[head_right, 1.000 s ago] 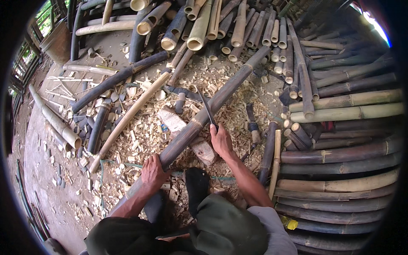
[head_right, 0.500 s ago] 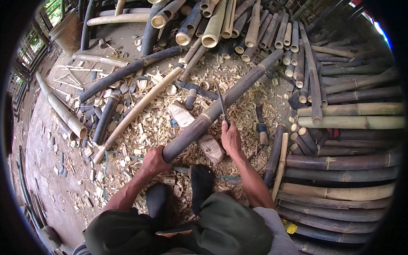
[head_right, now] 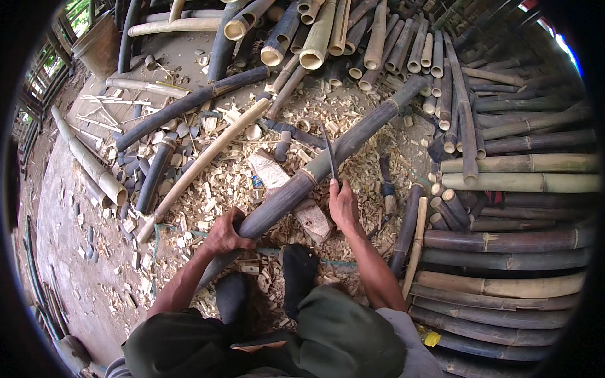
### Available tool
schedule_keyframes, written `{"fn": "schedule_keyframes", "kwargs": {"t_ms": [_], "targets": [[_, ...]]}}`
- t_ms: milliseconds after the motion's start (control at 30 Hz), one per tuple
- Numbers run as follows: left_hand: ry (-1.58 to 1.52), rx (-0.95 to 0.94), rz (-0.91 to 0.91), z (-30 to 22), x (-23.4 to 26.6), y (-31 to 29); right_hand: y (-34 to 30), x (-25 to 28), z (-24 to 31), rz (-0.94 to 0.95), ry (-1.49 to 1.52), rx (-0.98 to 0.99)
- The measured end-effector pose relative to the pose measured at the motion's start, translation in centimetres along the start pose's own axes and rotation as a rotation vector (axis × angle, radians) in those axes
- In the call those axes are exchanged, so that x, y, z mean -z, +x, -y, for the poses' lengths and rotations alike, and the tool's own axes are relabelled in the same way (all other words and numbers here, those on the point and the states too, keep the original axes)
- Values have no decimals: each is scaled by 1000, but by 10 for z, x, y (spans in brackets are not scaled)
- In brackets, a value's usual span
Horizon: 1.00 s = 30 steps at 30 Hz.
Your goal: The person sits on the floor in a workshop and uses a curved knife to shave the outer layer off long bamboo poles. They hold the pole with their left hand and scrape the surface with the knife in their right hand, rotating the pole to work on different sections.
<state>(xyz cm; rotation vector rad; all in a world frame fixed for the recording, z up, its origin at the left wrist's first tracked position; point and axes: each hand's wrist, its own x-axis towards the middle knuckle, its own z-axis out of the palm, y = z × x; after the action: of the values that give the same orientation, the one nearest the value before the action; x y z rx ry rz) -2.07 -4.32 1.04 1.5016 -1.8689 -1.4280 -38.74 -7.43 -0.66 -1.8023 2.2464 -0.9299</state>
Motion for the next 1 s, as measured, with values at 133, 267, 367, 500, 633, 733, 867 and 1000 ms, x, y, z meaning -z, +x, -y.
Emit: {"fn": "schedule_keyframes", "kwargs": {"t_ms": [133,267,367,500,633,733,867,1000], "targets": [[385,179,-15,-14,-20,-26,-22,12,39,365,-206,662],[511,90,-231,-6,-37,-30,8,-2,55,117,95,-30],[406,213,-63,-7,-22,-24,-18,9,47,613,-33,215],[355,191,19,-11,-25,-11,1,2,-3,196,-13,93],[194,197,139,10,8,-16,-18,7,50,565,-78,476],[80,212,314,-10,15,-4,9,18,28,371,44,-309],[365,57,-117,-16,2,-52,-27,27,47,402,683,-716],[427,173,-270,18,19,-142,-111,10,84,741,1086,-762]]}}
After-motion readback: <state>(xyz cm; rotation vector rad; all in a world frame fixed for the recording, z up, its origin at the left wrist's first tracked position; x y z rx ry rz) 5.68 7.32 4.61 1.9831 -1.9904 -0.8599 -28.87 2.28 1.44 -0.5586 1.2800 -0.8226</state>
